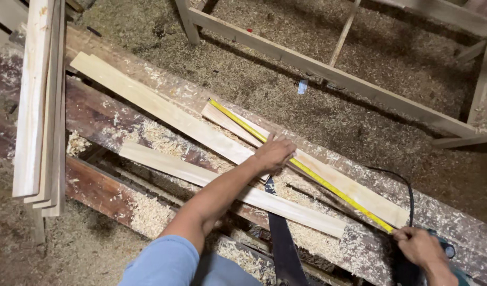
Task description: The person measures wooden frame members and planks with a tape measure, marks cut lines with a pencil, and cuts a plank with a circular saw. They then run an electric planer along a board and reposition boards on the sawhorses, using a square to check marks.
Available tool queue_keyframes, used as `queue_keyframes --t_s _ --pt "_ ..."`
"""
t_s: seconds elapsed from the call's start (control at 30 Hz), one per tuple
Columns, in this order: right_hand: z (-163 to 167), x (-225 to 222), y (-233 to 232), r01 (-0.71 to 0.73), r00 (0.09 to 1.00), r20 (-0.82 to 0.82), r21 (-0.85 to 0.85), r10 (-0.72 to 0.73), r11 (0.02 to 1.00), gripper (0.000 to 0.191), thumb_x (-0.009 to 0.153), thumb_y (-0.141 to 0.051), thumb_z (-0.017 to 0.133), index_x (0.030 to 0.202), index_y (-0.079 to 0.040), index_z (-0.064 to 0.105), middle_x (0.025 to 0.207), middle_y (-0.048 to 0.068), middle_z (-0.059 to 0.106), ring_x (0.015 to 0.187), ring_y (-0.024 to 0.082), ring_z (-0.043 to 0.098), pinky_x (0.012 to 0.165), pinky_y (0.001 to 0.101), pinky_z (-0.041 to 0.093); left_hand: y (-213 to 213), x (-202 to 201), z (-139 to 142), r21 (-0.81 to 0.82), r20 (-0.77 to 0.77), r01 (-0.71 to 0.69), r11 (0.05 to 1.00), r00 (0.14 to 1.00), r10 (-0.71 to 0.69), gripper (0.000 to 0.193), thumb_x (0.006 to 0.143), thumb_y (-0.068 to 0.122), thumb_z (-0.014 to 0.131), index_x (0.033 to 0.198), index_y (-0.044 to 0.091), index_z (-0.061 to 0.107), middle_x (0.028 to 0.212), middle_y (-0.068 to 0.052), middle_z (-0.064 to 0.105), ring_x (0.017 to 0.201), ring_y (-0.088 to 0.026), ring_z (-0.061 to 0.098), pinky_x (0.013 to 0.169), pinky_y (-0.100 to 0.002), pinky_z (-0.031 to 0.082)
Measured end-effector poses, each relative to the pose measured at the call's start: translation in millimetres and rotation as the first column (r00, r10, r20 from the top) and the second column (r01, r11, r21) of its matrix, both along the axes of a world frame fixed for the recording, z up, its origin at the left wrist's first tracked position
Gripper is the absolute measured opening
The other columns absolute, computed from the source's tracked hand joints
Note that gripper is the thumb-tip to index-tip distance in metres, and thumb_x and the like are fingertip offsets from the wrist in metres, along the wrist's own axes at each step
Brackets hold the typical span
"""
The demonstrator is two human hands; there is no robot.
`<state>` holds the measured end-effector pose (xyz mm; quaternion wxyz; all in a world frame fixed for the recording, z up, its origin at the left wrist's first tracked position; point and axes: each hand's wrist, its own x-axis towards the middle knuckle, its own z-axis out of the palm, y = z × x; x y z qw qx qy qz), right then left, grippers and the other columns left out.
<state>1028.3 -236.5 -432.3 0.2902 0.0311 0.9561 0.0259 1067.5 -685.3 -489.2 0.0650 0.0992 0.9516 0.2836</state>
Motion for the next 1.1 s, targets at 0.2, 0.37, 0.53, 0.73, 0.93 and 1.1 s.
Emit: queue_keyframes --t_s 0.2,0.37,0.53,0.73,0.93,1.1 --pt "3 -11 9 0.025 0.999 -0.047 0.113 -0.019 0.993 0.049 0.092 -0.052 0.061 0.122 -0.017 0.076 0.126 0.018 0.072 0.118 0.039 0.068 0.098 0.0521 0.055 33 -14 -1 0.037 -0.074 0.005 0.999 0.997 -0.002 0.024 0.093 0.029 0.056 0.104 0.01 0.067 0.116 -0.012 0.064 0.125 -0.033 0.053 0.109 -0.069 0.026" --pt "-6 -15 17 0.079 0.987 -0.15 0.102 -0.063 0.992 0.033 0.091 -0.034 0.059 0.102 -0.012 0.08 0.111 0.017 0.076 0.105 0.039 0.072 0.09 0.0506 0.057 66 -25 -2 0.174 -0.192 0.031 0.984 0.981 0.003 0.02 0.089 0.029 0.068 0.098 0.012 0.066 0.109 -0.015 0.06 0.108 -0.036 0.055 0.094 -0.056 0.045" --pt "-7 -20 38 0.012 0.933 -0.357 0.136 0.038 0.991 0.024 0.091 -0.026 0.064 0.095 -0.009 0.08 0.106 0.017 0.075 0.103 0.035 0.071 0.092 0.0523 0.053 105 -33 -1 0.045 -0.177 0.057 0.997 0.983 -0.048 0.022 0.095 0.03 0.064 0.11 0.015 0.062 0.115 -0.011 0.064 0.116 -0.033 0.057 0.107 -0.063 0.031" --pt "-21 -46 77 -0.072 0.891 -0.422 0.233 0.167 0.97 0.02 0.085 -0.022 0.065 0.089 -0.012 0.081 0.103 0.013 0.074 0.105 0.032 0.069 0.093 0.0487 0.049 153 -46 -22 -0.001 -0.183 0.026 1.0 0.983 -0.025 0.022 0.098 0.027 0.06 0.115 0.014 0.06 0.115 -0.008 0.065 0.119 -0.03 0.058 0.11 -0.059 0.031" --pt "-38 -57 94 -0.081 0.898 -0.398 0.273 0.189 0.959 0.024 0.089 -0.02 0.059 0.091 -0.013 0.082 0.106 0.011 0.074 0.105 0.031 0.068 0.092 0.0477 0.046 191 -54 -32 -0.011 -0.108 0.036 0.999 0.993 -0.037 0.02 0.1 0.029 0.061 0.113 0.014 0.06 0.111 -0.011 0.064 0.115 -0.03 0.058 0.111 -0.059 0.027" --pt "-37 -59 97 -0.082 0.898 -0.398 0.273 0.19 0.958 0.024 0.088 -0.021 0.06 0.092 -0.012 0.082 0.108 0.01 0.074 0.105 0.029 0.068 0.091 0.0462 0.046 210 -57 -34 -0.017 -0.084 -0.017 1.0 0.996 0.016 0.02 0.097 0.028 0.061 0.112 0.014 0.061 0.11 -0.011 0.064 0.114 -0.031 0.058 0.112 -0.059 0.027"
